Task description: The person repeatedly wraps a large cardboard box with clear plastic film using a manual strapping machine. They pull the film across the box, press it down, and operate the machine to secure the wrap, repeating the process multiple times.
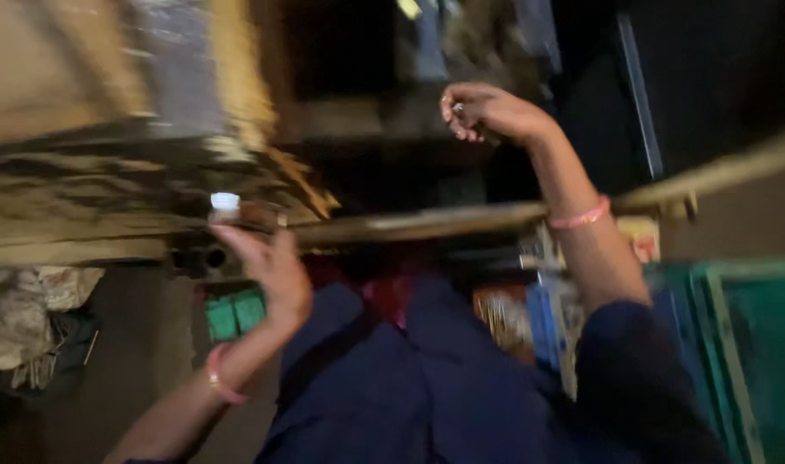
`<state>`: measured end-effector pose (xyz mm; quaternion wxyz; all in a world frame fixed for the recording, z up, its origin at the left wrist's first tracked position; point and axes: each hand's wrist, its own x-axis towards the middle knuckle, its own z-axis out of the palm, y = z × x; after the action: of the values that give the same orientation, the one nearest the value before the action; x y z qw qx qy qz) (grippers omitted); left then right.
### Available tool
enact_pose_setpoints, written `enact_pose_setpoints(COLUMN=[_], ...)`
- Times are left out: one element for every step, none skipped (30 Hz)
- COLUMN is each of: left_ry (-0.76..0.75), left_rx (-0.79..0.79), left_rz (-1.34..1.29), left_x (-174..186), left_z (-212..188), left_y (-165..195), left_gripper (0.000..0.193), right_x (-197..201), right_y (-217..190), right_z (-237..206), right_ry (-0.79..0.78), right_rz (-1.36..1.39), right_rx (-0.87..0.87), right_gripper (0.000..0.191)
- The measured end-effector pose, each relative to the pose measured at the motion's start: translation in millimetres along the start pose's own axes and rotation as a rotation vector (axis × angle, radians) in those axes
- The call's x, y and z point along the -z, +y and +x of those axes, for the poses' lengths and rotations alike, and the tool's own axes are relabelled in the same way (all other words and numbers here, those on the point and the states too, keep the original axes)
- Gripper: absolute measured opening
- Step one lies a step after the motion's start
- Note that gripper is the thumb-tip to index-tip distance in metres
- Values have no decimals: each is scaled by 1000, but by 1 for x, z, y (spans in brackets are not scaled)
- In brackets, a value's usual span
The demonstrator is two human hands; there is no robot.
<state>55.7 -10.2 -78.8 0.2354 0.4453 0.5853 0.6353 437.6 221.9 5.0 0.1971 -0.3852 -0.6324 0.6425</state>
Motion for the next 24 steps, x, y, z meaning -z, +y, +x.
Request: enact_pose_setpoints(left_ry=[-1, -4, -29, -48, -61, -85, -103, -116, -163, -208, -250, -278, -310, -345, -407, -472, -483, -490, -557, -622, -687, -747, -807, -867], left_rx=[-29, -64, -171, -286, -405, -281, -156, -30, -60, -91, -126, -15, 98, 211, 74, -63, -303, -546, -505, -465, -422, -395, -367, -340], left_rz=[80, 154, 282, 402, 516, 369, 224, 82, 83, 81, 78, 13, -52, -117, -84, -52, 25, 101, 79, 58, 37, 68, 98, 126], left_x=[7, 11, 14, 14, 10, 3, -5, -17, -31, -40, -54, -69, -81, -95, -111, -125, -137, -150, -161, -170, -179, -188, -198, -208], left_z=[-1, 0, 1, -1, -4, -9, -17, -27, -36, -45, -51, -58, -66, -75, -80, -84, -85, -86, -90, -93, -96, -99, -101, -104], left_y=[-5, -9, -11, -11, -9, -5, 2, 12, 24, 38, 52, 67, 85, 100, 113, 125, 134, 140, 146, 152, 156, 159, 161, 164], left_gripper=[90, 89, 86, 83, 81, 83, 86, 89, 91, 93, 95, 94, 93, 93, 91, 90, 94, 99, 97, 95, 93, 87, 81, 76], right_x=[-2, -2, 0, 2, 2, 0, -1, 0, -1, -7, -10, -13, -16, -18, -19, -21, -23, -25, -27, -28, -31, -33, -37, -39], right_y=[14, 27, 39, 50, 60, 69, 77, 84, 91, 99, 107, 116, 123, 132, 139, 145, 150, 154, 156, 157, 158, 158, 159, 159], right_z=[-17, -35, -54, -77, -101, -123, -143, -163, -182, -199, -212, -226, -237, -243, -248, -251, -253, -254, -255, -256, -256, -255, -254, -252], right_ry=[13, 20, 17, 44, 61, 73, 103, 130, 164, 199, 256, 313, 369, 410, 454, 499, 556, 614, 672, 682, 691, 700, 679, 658], right_rz=[-227, -457, -692, -799, -911, -1029, -1046, -1062, -1071, -1082, -1111, -1139, -1165, -1180, -1195, -1209, -1207, -1205, -1203, -1183, -1163, -1143, -1197, -1252], right_rx=[-43, -92, -142, -213, -279, -340, -456, -567, -641, -714, -700, -683, -668, -675, -683, -691, -695, -699, -702, -715, -726, -737, -732, -727], right_gripper=[15, 14, 15, 17, 19, 21, 25, 29, 27, 28, 25, 25, 26, 23, 20, 18, 18, 18, 19, 22, 25, 29, 34, 39])
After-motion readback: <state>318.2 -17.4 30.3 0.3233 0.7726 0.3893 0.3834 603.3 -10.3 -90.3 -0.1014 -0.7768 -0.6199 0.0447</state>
